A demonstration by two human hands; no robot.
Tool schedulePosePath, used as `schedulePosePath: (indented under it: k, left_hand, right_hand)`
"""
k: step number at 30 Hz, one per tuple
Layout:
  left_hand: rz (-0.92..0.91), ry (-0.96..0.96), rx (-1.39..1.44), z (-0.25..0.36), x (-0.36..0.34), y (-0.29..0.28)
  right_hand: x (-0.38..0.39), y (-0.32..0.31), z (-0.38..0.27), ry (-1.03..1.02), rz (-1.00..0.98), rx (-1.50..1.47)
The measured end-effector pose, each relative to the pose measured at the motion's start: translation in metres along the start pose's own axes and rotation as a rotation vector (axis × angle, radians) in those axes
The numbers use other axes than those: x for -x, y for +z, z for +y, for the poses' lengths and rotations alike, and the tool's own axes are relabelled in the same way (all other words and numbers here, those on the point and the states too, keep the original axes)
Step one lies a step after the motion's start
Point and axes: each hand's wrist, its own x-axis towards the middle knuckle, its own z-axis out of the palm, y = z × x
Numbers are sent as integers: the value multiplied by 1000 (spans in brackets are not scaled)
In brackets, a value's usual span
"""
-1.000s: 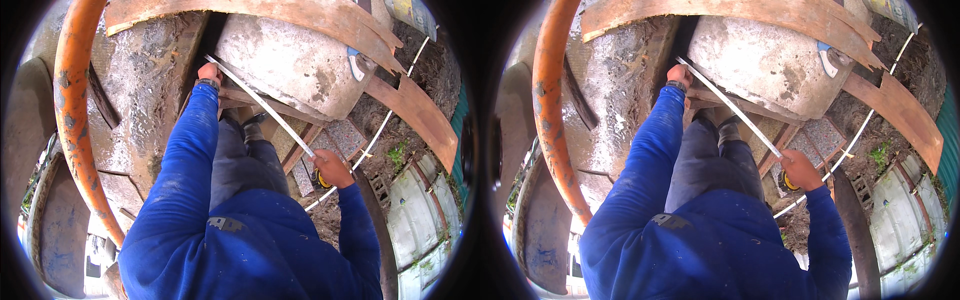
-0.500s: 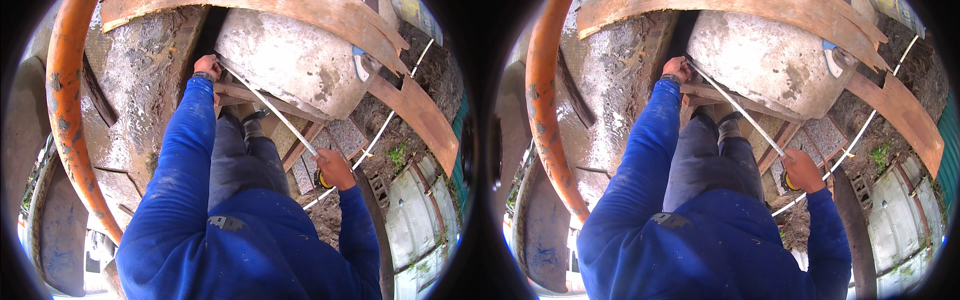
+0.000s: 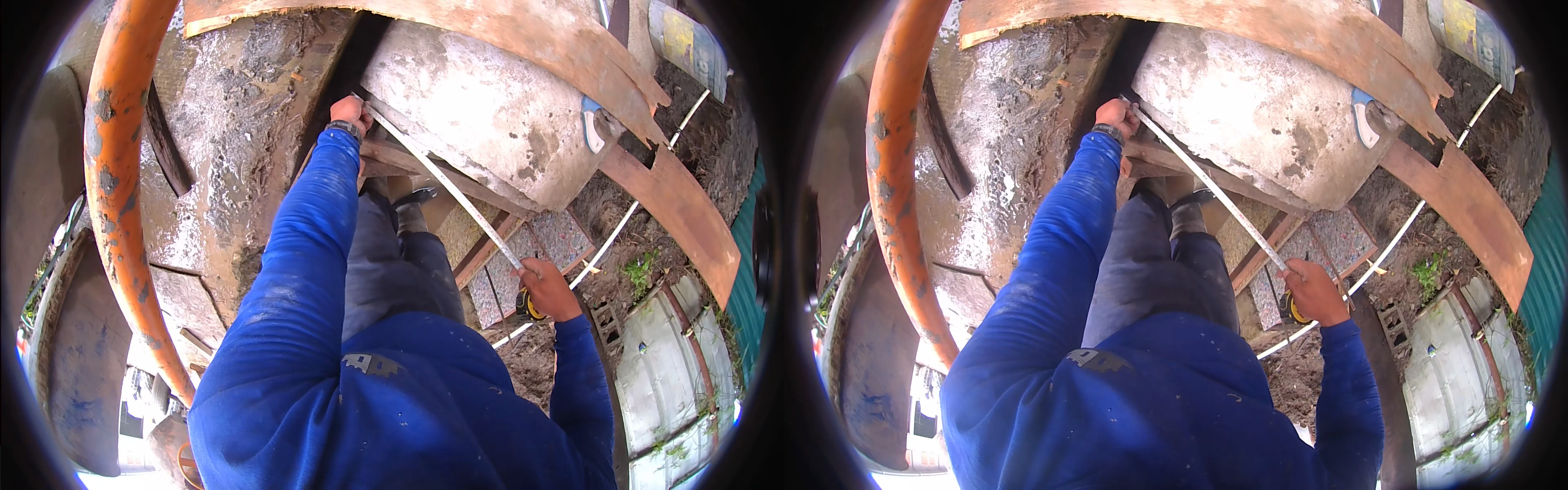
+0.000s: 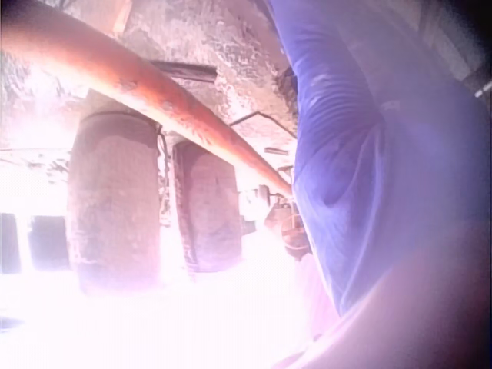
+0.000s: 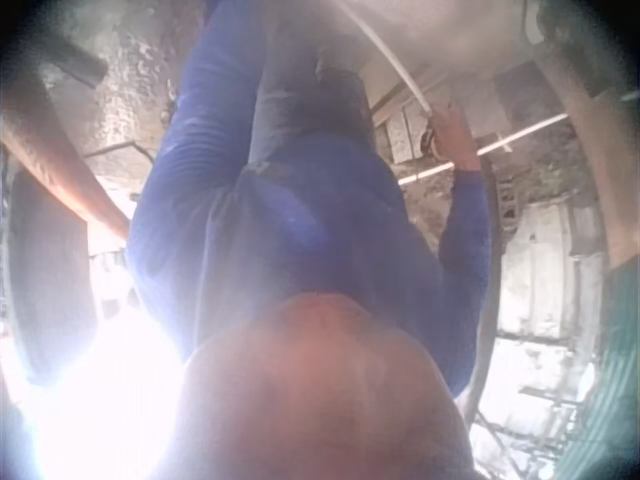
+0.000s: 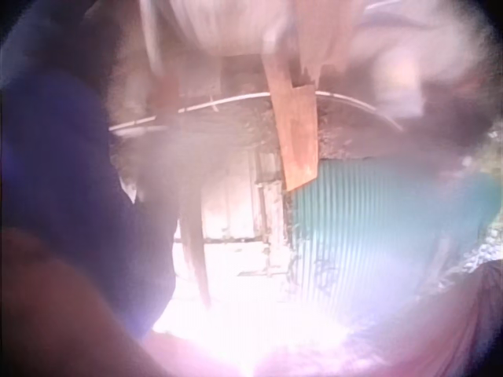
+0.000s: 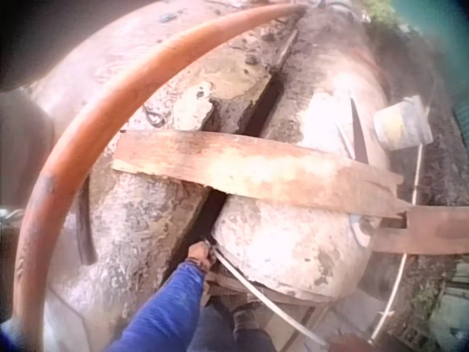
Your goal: The person uses a hand saw to cut a piece of wood placed on a concrete pipe. After cutting, the person measures the gap between the pipe and a wooden frame using a tape measure.
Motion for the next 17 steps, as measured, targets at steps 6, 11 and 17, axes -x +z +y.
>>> schedulePosePath:
  k: [6, 11, 17]
  left_hand:
    - [39, 26, 34, -1, -5, 1]
    - [56, 130, 30, 3, -17, -5]
    - [112, 111, 160, 3, -13, 0]
  right_hand:
    - [-18, 5, -11, -20, 41, 127]
    - [-25, 25, -15, -28, 79, 16]
    - [-40, 43, -40, 8, 24, -63]
